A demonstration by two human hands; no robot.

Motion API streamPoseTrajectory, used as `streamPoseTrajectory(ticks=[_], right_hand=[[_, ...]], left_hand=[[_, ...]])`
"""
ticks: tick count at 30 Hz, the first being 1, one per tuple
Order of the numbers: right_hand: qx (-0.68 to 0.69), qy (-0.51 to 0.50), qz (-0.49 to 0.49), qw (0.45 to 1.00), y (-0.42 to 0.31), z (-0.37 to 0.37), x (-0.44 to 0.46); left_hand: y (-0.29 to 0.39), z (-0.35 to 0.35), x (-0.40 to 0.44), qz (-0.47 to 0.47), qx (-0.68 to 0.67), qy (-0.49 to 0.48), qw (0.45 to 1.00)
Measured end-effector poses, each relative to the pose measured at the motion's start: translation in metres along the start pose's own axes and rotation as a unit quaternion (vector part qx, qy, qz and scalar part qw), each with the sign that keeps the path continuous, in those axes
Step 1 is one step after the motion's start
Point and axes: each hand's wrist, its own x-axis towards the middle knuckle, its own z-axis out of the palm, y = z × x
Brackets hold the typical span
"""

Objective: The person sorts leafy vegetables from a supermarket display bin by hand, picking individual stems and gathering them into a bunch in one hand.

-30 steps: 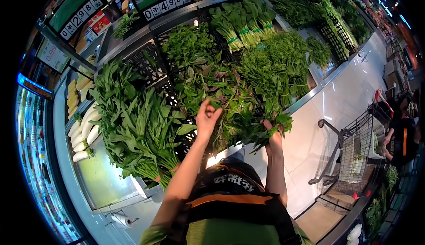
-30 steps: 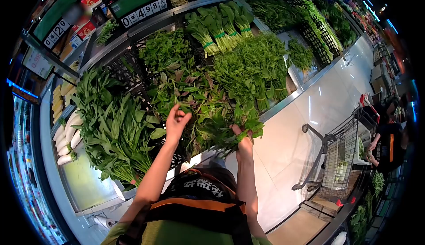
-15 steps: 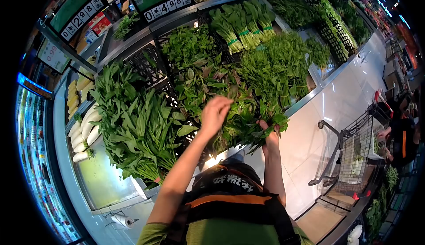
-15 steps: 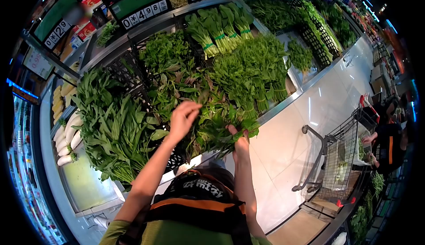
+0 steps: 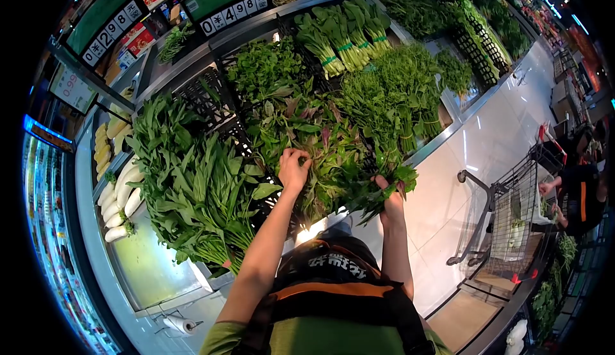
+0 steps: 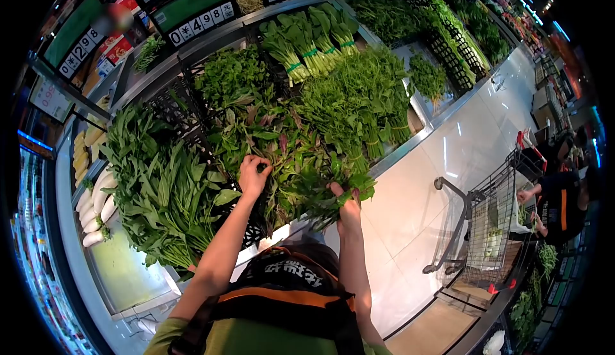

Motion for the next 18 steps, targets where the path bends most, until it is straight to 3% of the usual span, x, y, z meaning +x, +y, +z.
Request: streamPoseTrajectory(ticks=[2, 3, 4, 7, 10, 12, 16, 18], right_hand=[[0.007, -0.004, -0.004, 1.000, -0.002, 0.000, -0.002], [0.012, -0.007, -0.006, 1.000, -0.003, -0.001, -0.002], [0.009, -0.001, -0.004, 1.000, -0.003, -0.002, -0.001], [0.005, 0.010, 0.005, 1.000, -0.002, -0.004, 0.000], [0.003, 0.008, 0.013, 1.000, -0.003, -0.001, 0.000], [-0.007, 0.007, 0.015, 1.000, -0.003, 0.000, 0.001], [0.009, 0.013, 0.027, 1.000, 0.009, -0.007, 0.007], [-0.002, 0.016, 0.007, 1.000, 0.007, -0.005, 0.005]], left_hand=[[-0.011, 0.001, 0.004, 0.007, -0.062, 0.015, 0.998], [-0.011, -0.005, 0.006, -0.048, -0.177, -0.020, 0.983], [-0.011, -0.010, 0.008, -0.131, -0.271, -0.030, 0.953], [0.016, -0.054, 0.016, -0.172, -0.444, -0.024, 0.879], [0.031, -0.097, 0.034, -0.162, -0.427, -0.045, 0.889], [0.028, -0.112, 0.046, -0.082, -0.361, -0.032, 0.928], [-0.009, -0.087, 0.077, -0.161, -0.306, 0.019, 0.938], [-0.017, -0.060, 0.085, -0.215, -0.227, -0.038, 0.949]])
